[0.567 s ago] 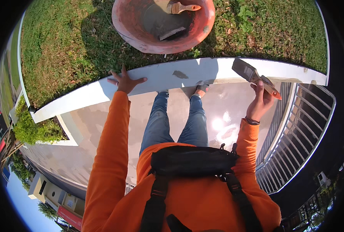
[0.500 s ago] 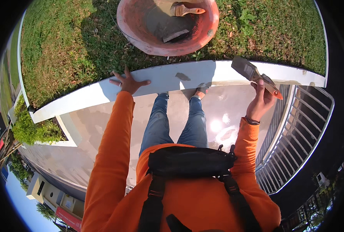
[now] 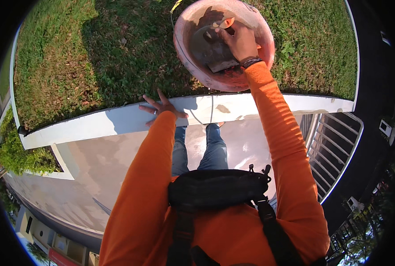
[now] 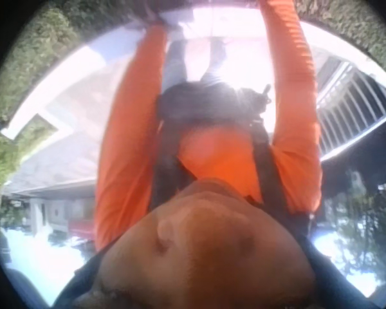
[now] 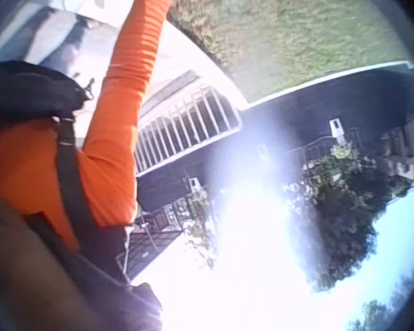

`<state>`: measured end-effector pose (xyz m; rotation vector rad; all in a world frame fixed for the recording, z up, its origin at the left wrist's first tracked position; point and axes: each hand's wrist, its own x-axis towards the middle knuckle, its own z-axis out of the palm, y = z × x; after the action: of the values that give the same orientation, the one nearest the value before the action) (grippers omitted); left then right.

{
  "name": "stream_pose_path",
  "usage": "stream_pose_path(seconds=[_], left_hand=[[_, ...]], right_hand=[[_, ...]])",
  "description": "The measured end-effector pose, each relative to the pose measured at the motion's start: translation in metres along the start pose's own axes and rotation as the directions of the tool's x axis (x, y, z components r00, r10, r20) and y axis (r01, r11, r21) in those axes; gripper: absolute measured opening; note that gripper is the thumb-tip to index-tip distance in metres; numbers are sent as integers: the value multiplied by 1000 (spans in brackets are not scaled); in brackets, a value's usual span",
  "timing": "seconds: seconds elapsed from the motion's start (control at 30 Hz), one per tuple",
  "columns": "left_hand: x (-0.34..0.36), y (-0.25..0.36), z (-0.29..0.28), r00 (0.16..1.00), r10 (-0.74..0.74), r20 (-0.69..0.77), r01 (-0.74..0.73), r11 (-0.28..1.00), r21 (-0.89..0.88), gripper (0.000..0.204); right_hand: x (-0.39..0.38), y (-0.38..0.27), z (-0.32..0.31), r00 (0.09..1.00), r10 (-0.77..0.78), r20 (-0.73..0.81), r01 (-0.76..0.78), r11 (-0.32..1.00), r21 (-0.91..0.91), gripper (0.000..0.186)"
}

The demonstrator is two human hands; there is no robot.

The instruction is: The person applies plaster to a concrete ledge using a brush and a small handheld scraper, dipping the tools into a red bucket of mixing compound.

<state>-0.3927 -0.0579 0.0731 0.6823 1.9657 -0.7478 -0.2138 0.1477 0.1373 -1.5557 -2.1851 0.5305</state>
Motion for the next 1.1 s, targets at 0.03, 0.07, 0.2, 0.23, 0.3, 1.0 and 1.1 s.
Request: stream_pose_path(seconds=[0.03,0.07,0.2,0.23,0.3,1.0,1.1], left_hand=[[-3,6,-2,1000,-9,25,9,1000,7,145],[-4,4,-6,998,-38,48,38,999,10,143],[0,-4,-6,996,-68,61,70,997,-29,142],[-1,-6,-6,995,-76,62,80,995,-54,141],[-1,-5,-5,995,-69,70,75,994,-79,142],[0,-5,-13,988,-57,146,74,991,-112,140],[0,-5,-14,987,-61,148,72,995,-72,141]], right_hand=[[9,13,9,999,-40,-12,40,999,-7,33],[15,8,17,996,-87,-17,88,996,6,34],[12,-6,12,995,-19,101,19,1000,-5,46],[7,-7,11,987,35,158,-34,999,-7,48],[-4,-2,5,955,146,259,-142,989,-35,53],[33,0,16,761,-133,635,166,986,7,38],[15,-5,3,515,-183,837,508,852,-127,43]])
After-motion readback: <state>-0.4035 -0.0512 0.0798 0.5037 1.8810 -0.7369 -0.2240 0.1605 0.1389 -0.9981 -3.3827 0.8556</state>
